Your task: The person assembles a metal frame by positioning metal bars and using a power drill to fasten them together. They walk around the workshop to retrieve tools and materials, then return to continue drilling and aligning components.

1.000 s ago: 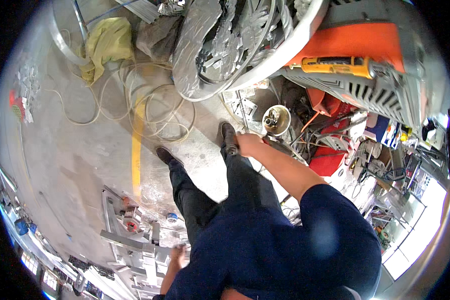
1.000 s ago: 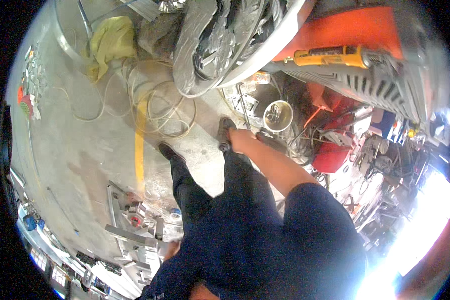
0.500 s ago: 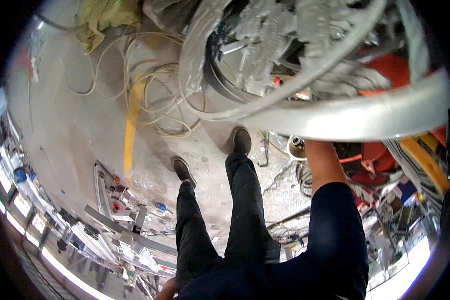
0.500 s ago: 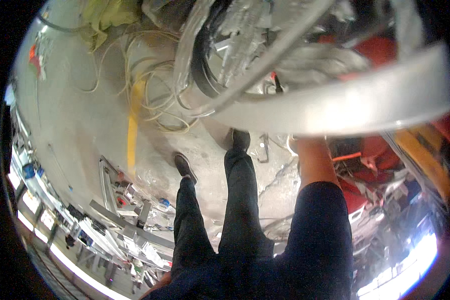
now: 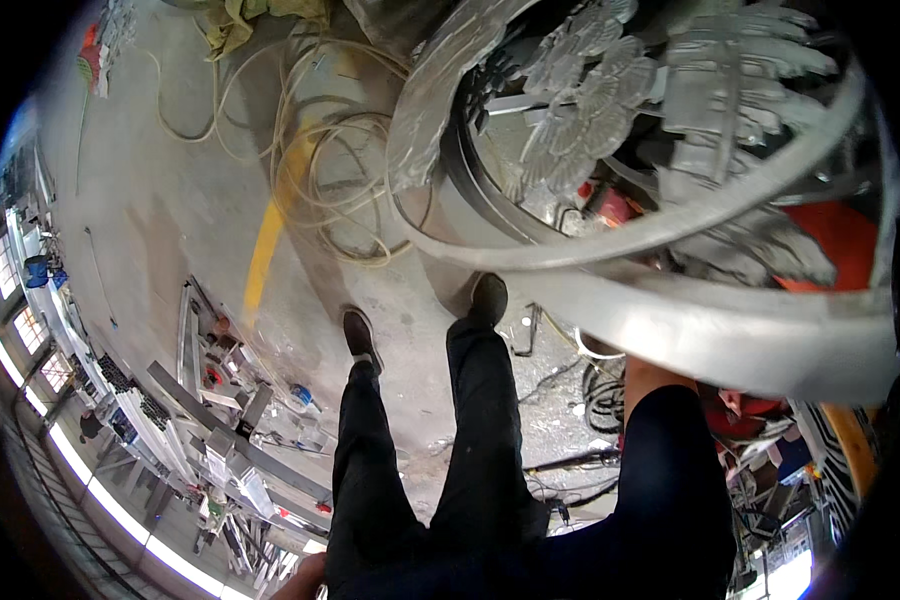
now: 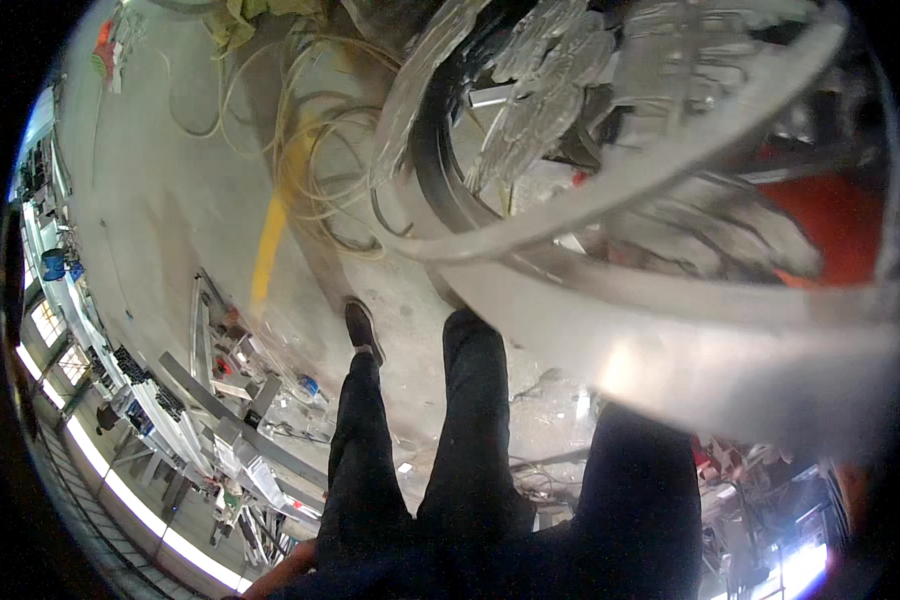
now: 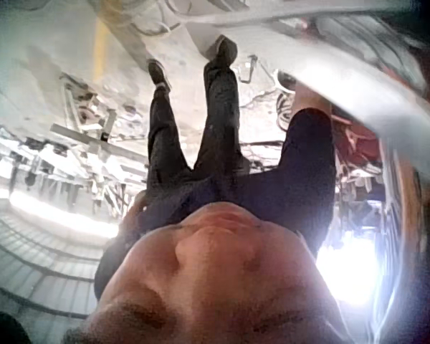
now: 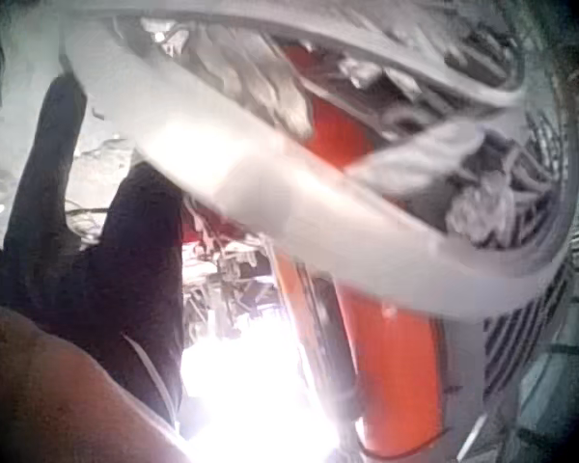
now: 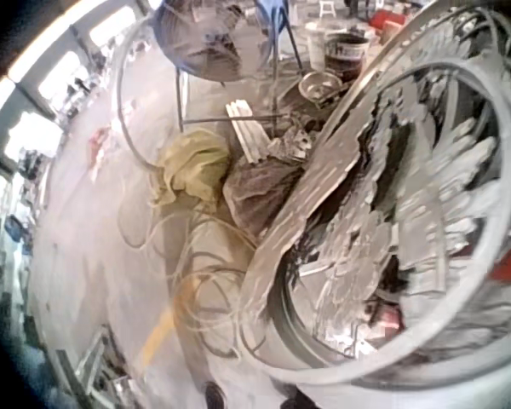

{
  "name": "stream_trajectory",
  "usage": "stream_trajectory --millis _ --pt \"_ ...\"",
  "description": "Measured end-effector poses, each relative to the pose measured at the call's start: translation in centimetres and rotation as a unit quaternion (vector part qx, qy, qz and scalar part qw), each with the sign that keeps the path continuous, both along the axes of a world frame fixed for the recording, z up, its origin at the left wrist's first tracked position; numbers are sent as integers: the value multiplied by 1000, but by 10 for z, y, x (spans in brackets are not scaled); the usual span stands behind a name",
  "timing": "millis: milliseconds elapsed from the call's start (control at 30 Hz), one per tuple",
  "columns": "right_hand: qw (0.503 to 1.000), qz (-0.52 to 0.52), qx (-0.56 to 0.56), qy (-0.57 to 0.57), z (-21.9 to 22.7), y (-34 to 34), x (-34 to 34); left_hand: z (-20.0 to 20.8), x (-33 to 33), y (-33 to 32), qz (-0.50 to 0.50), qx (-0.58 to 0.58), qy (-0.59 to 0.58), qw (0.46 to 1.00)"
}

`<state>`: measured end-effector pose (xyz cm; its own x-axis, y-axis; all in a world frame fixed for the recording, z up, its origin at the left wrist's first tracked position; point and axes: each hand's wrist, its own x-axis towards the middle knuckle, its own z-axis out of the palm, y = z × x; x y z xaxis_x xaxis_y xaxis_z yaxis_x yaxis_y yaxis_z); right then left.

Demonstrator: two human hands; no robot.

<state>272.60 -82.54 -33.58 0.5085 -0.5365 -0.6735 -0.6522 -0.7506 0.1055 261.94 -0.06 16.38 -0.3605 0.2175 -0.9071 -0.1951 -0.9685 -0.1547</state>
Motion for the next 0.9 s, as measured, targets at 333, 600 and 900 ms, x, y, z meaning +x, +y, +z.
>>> stream_trajectory --millis 333,600,900 --pt "987 15 155 -46 189 174 -187 -12 6 -56 14 2 -68 998" --pt "966 -64 238 78 290 211 -277 -44 -64 -52 92 -57 -171 979" --pt "966 185 164 -72 332 196 -222 -120 -220 -12 219 -86 -335 912"
